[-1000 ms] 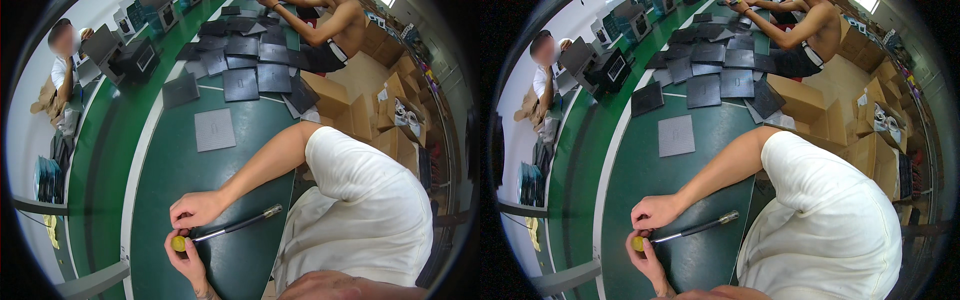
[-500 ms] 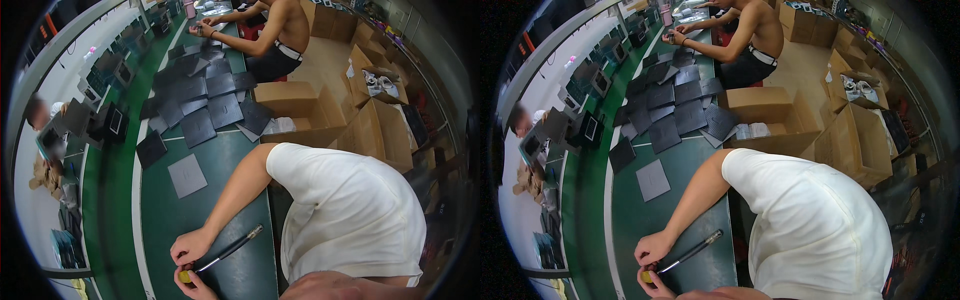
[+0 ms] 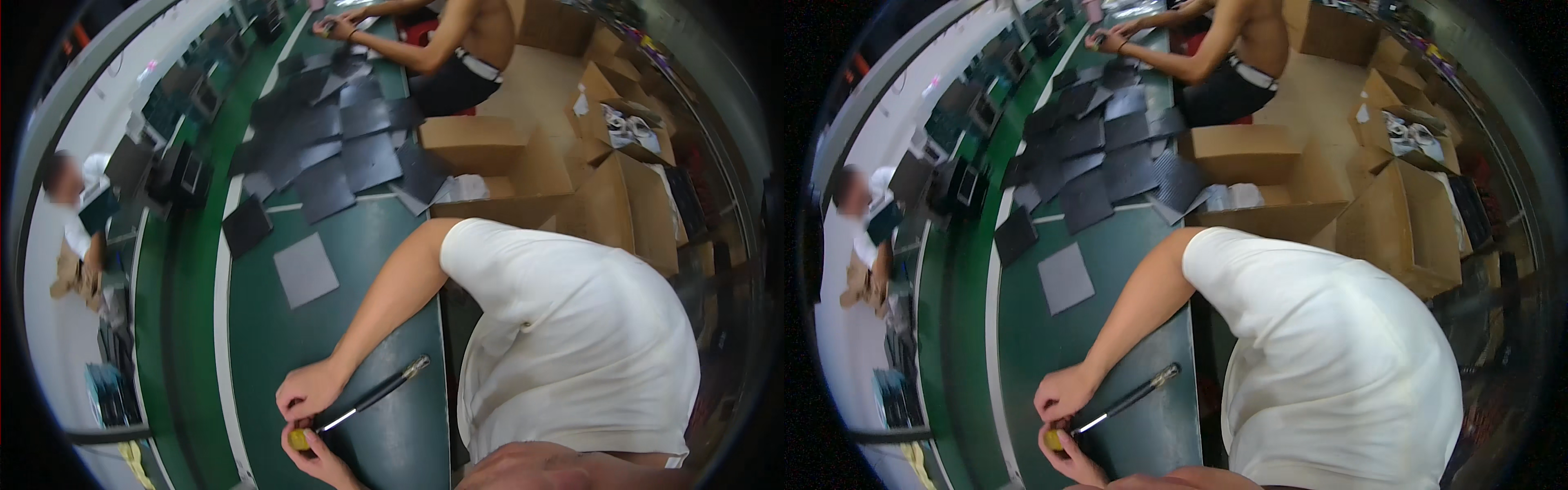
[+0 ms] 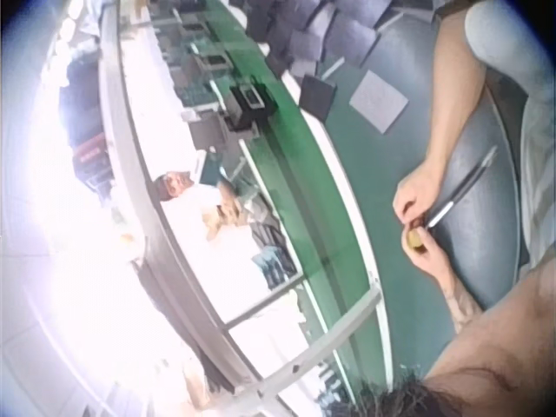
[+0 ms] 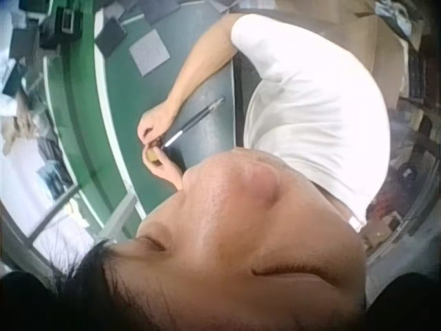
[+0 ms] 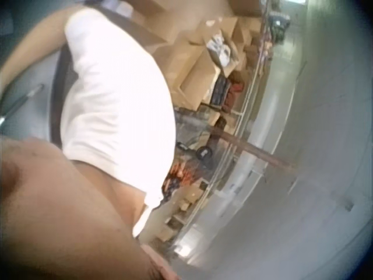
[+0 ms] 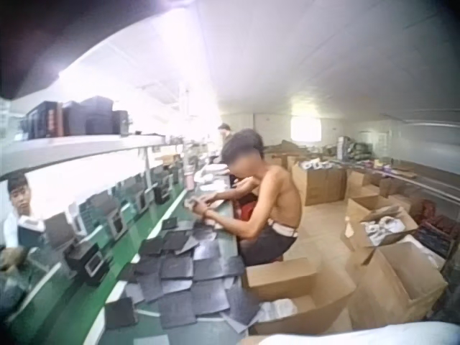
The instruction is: The person assembles small black electronic devices on a green workbench. They use a yellow-handled hammer to tap components into place and inspect the devices by turning them over. The person handles the items one at a time, moving them from a pile to the work area.
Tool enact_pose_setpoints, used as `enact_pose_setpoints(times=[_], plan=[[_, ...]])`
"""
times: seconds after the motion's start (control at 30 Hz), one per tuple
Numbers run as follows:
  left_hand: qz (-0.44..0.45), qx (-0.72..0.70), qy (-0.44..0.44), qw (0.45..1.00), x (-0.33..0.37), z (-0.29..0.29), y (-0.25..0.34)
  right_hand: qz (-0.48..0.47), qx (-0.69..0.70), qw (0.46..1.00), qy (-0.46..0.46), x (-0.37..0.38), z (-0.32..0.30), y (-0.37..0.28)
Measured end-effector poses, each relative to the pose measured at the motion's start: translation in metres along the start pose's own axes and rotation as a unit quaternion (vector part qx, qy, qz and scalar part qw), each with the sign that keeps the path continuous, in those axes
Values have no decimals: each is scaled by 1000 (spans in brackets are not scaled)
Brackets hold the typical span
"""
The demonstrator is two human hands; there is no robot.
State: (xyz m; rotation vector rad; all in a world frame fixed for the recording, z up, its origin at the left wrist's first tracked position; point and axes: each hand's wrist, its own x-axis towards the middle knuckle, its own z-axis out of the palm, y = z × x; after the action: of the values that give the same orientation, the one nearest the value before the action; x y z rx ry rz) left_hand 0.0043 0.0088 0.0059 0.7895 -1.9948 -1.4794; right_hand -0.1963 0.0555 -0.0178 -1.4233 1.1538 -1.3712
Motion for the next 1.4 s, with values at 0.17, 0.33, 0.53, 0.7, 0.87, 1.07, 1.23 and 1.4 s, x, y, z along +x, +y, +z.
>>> enact_pose_setpoints(times=[0.17, 0.33, 0.53, 0.7, 0.87, 1.07, 1.23, 1.4], plan=[[-14, -13, 1, 1000, 3, 2, 2, -26, 8, 999, 33, -6, -2, 6], [8, -22, -32, 999, 2, -8, 5, 14, 8, 1000, -14, -6, -8, -14], [0, -37, -37, 999, 2, -4, -1, 19, 11, 1000, -4, -7, -8, -14], [4, -33, -18, 999, 4, -4, -3, 53, 14, 998, -41, -8, -11, -8], [23, -15, -49, 998, 4, -6, -7, 75, 19, 996, -49, -7, -11, -13], [27, -12, -51, 998, 5, -6, -6, 58, 48, 997, -21, -8, -9, -14], [25, -10, -46, 999, 6, -5, -3, 60, 39, 997, -23, -9, -9, -12], [27, -7, -44, 999, 6, -5, 0, 71, 31, 997, -28, -8, -10, -16]])
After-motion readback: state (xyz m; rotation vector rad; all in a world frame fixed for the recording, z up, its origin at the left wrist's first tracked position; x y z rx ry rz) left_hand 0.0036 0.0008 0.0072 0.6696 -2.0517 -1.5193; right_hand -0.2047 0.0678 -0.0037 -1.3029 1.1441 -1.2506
